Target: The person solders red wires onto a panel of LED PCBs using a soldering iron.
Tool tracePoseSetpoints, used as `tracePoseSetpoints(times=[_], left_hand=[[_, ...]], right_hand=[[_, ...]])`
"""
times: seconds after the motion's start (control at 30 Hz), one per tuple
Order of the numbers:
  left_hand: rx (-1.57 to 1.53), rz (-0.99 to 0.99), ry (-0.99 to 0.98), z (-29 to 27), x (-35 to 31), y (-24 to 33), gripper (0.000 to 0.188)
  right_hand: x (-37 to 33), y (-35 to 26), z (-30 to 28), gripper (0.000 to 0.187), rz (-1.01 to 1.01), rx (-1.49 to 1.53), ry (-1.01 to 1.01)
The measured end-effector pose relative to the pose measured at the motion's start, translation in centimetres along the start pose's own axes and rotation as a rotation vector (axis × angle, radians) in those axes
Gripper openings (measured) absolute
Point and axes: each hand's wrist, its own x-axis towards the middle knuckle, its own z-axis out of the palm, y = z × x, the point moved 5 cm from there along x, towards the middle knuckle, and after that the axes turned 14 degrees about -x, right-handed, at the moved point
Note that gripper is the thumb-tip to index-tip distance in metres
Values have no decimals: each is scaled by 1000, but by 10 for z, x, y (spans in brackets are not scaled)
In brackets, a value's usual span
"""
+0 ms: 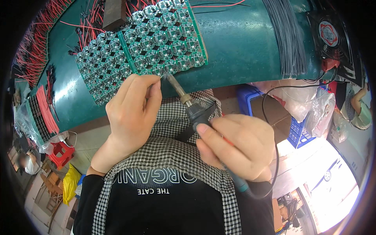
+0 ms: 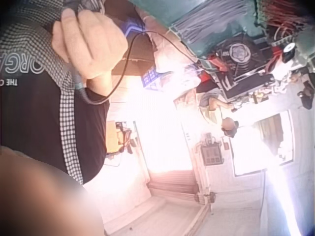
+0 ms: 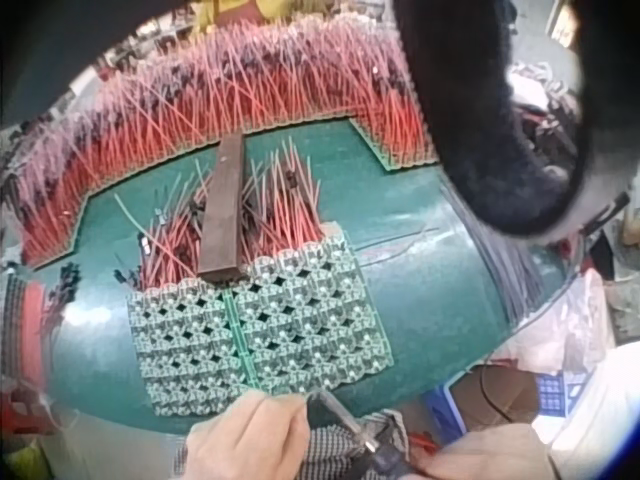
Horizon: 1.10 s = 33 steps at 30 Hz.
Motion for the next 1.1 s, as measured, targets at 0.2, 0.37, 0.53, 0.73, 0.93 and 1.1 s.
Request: tracePoseSetpoints(times=[0.2, 0.37, 0.53, 0.73, 0.93, 1.1], left_hand=[[2, -31, -7, -5, -1, 1, 18], [-7, -23, 2, -6, -1, 1, 19], [3, -30, -13, -6, -1, 0, 19], [45, 15, 24, -5, -1, -1, 17], [95, 14, 13, -9, -3, -2, 16], [-13, 1, 29, -9, -4, -3, 18]], right_hand=[[-6, -2, -5, 15, 49, 24, 128], [-7, 2, -5, 15, 96, 91, 178], [-4, 1, -4, 15, 113, 51, 113], [2, -1, -2, 13, 111, 8, 59], [5, -7, -1, 19, 31, -34, -34], [2, -8, -6, 14, 67, 5, 78]])
